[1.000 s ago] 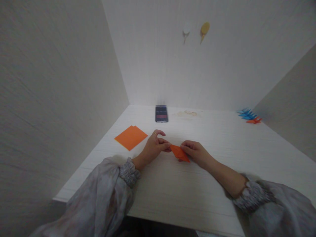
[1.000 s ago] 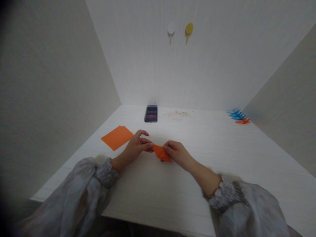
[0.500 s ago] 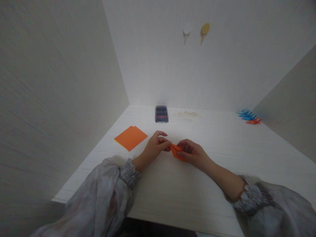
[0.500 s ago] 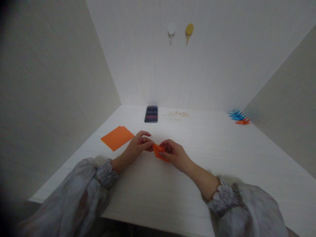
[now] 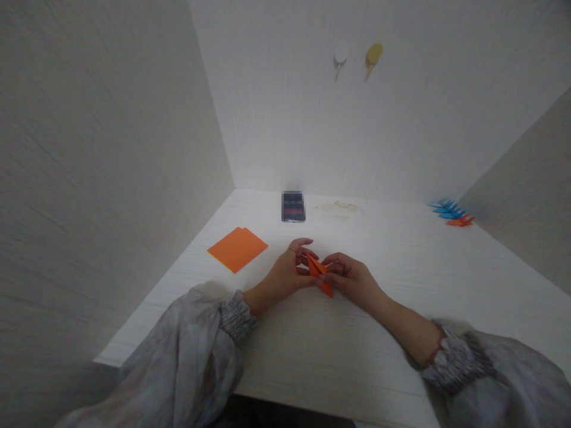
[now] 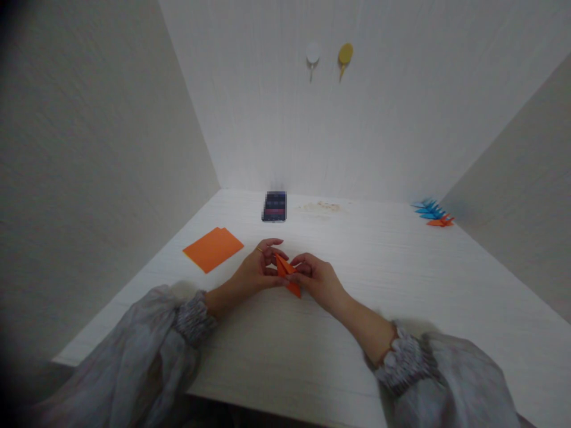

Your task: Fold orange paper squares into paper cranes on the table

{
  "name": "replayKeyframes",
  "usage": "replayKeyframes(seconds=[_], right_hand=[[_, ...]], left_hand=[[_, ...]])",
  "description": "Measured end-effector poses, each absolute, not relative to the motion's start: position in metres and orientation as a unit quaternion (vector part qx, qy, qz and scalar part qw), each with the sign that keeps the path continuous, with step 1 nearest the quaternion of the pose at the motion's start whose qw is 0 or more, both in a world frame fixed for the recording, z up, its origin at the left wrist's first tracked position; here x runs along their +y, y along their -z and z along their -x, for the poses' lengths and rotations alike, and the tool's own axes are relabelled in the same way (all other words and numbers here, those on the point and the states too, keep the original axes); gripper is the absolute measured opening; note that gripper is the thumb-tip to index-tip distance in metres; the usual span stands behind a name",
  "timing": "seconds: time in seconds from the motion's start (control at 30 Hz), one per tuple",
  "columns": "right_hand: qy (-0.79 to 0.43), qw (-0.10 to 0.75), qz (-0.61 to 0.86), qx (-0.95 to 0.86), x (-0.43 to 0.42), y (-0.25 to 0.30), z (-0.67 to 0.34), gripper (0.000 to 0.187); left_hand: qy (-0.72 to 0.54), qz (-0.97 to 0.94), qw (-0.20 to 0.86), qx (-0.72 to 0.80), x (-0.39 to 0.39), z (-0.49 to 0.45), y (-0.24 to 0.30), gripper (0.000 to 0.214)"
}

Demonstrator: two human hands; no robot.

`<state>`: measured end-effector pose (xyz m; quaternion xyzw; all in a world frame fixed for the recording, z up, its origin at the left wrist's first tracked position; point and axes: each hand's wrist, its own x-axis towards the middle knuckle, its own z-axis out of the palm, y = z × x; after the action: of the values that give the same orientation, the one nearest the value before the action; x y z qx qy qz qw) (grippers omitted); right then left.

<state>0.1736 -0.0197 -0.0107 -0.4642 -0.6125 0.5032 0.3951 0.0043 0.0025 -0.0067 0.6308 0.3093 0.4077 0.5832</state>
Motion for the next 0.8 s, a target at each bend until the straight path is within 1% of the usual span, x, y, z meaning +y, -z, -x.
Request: replayKeyframes(seconds=[0.1,0.23,0.37,0.47,0.67,0.8], right_hand=[[-0.466,0.393,0.475,-0.635,-0.021,0.008,-0.174,0.022],[-0.359,0.387,0.507,-0.681,-0.024,-0.002,-0.174,0.017],[-0.3,0.364,0.534,-0.702,-0.028,-0.008,-0.172,0.016],[-0.28,0.355,0.549,-0.703,-0.028,-0.008,-0.171,0.016],[-0.281,0.361,0.551,-0.697,-0.027,-0.002,-0.172,0.019],[-0.298,0.368,0.548,-0.69,-0.024,0.0,-0.172,0.016]], left_hand=[[-0.415,-0.627,0.578,0.319,0.003,-0.003,0.006,0.071],[-0.425,-0.618,0.579,0.319,0.003,-0.004,0.005,0.069],[-0.413,-0.641,0.569,0.31,0.0,-0.005,0.003,0.075],[-0.4,-0.655,0.561,0.31,-0.002,-0.006,0.003,0.076],[-0.411,-0.644,0.567,0.308,0.001,-0.005,0.005,0.061],[-0.419,-0.638,0.568,0.307,0.003,-0.004,0.007,0.057]])
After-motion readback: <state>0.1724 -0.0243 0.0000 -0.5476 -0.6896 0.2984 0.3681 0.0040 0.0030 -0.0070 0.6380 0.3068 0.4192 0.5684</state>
